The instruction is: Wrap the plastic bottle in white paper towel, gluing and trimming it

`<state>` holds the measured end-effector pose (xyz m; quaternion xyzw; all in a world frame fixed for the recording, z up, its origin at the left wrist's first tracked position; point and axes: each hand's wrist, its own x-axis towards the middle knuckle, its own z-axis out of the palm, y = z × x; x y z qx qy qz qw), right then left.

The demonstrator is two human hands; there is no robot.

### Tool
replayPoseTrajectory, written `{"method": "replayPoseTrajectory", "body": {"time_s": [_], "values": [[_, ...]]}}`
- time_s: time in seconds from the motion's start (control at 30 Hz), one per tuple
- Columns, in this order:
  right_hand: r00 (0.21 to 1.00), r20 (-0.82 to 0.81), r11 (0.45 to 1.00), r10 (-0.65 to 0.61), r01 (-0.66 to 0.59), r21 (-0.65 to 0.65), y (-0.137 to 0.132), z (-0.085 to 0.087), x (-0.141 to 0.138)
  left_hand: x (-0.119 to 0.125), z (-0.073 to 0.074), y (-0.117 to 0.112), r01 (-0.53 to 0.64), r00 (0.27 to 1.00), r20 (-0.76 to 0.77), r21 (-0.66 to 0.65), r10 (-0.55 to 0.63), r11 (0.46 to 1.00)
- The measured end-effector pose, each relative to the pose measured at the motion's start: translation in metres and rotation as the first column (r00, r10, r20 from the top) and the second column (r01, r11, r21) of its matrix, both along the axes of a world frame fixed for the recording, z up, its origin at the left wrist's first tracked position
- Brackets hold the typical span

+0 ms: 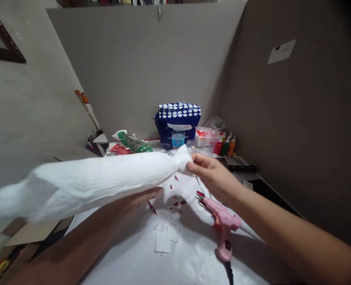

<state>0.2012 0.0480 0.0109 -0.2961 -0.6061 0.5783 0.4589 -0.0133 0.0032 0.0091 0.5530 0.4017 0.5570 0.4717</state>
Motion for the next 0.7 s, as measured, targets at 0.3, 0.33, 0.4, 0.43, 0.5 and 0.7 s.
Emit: {"method": "replayPoseTrajectory", "body": {"time_s": [0.3, 0.33, 0.4, 0.43, 0.5, 0.7], "values": [[0.962, 0.251, 0.98, 0.105, -0.143, 0.14, 0.022, 0.029, 0.049, -0.013, 0.003, 0.025, 0.45, 0.89, 0.134, -0.405, -0.435, 0.796], [0.946, 0.293, 0.971, 0.138, -0.187, 0.146, 0.021, 0.029, 0.048, -0.011, 0.004, 0.023, 0.501, 0.861, 0.167, -0.442, -0.48, 0.744], [0.911, 0.372, 0.952, 0.178, -0.255, 0.171, 0.017, 0.029, 0.041, -0.004, 0.005, 0.019, 0.602, 0.787, 0.242, -0.503, -0.567, 0.62], [0.895, 0.408, 0.942, 0.18, -0.276, 0.191, 0.015, 0.03, 0.037, 0.0, 0.005, 0.016, 0.643, 0.748, 0.275, -0.524, -0.604, 0.558], [0.866, 0.479, 0.924, 0.145, -0.292, 0.248, 0.011, 0.033, 0.029, 0.009, 0.004, 0.01, 0.664, 0.712, 0.25, -0.542, -0.656, 0.515], [0.819, 0.476, 0.782, -0.32, -0.055, 0.621, -0.003, 0.033, 0.028, 0.014, 0.005, 0.004, 0.523, 0.852, 0.331, -0.526, -0.405, 0.671]]}}
